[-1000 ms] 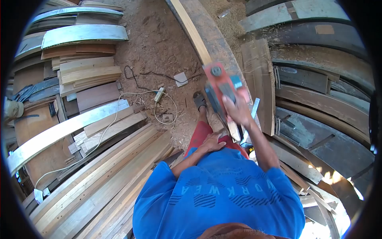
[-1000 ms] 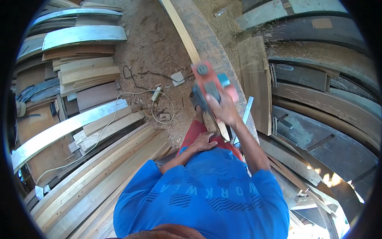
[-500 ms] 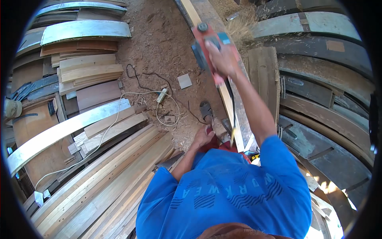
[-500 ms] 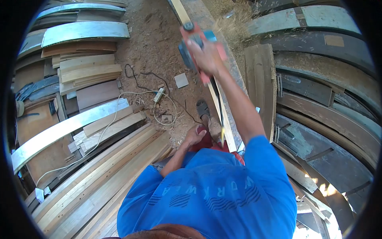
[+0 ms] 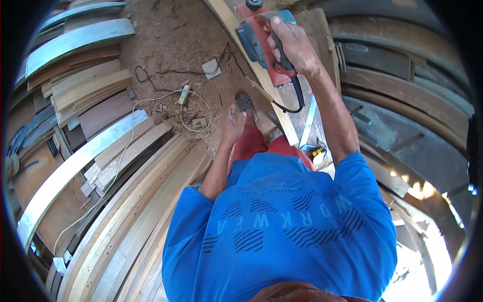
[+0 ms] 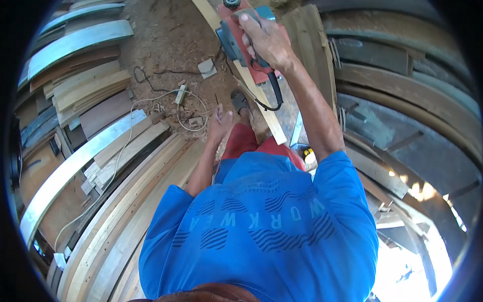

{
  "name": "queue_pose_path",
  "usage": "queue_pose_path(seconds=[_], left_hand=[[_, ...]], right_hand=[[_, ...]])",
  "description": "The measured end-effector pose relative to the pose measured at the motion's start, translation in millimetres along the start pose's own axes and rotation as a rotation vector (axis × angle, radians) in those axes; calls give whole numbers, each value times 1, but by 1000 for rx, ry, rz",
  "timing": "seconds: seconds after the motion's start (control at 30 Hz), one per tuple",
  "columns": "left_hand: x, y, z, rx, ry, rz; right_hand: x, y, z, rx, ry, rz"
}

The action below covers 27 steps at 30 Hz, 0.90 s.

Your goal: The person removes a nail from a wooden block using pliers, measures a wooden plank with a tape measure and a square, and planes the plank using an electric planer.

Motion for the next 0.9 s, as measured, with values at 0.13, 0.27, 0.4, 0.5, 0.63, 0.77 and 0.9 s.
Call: queue_pose_path(seconds=[0.13, 0.27, 0.4, 0.5, 0.63, 0.77, 0.9], left_hand=[[26, 28, 2, 2, -109, 211], [67, -12, 13, -183, -311, 550], [105, 2, 63, -396, -295, 760], [105, -18, 80, -530, -266, 797], [107, -13, 93, -560, -267, 892], [104, -27, 84, -572, -275, 895], [107, -42, 86, -501, -317, 862]], right_hand=[[-27, 22, 76, 54, 37, 110], [-42, 59, 143, 95, 34, 107], [-44, 78, 212, 148, -29, 85], [-40, 97, 260, 165, -63, 106], [-37, 113, 318, 178, -173, 105], [-30, 134, 353, 109, -99, 125], [-18, 139, 328, 29, -49, 287]])
Point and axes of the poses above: each hand's wrist, its own z-axis away from the middle knuckle, its own x-axis out of the palm, y = z × x, the point moved 1 cm from there along -z, towards the middle knuckle, and after that the axes turned 12 degrees about z, right-handed, at the moved point
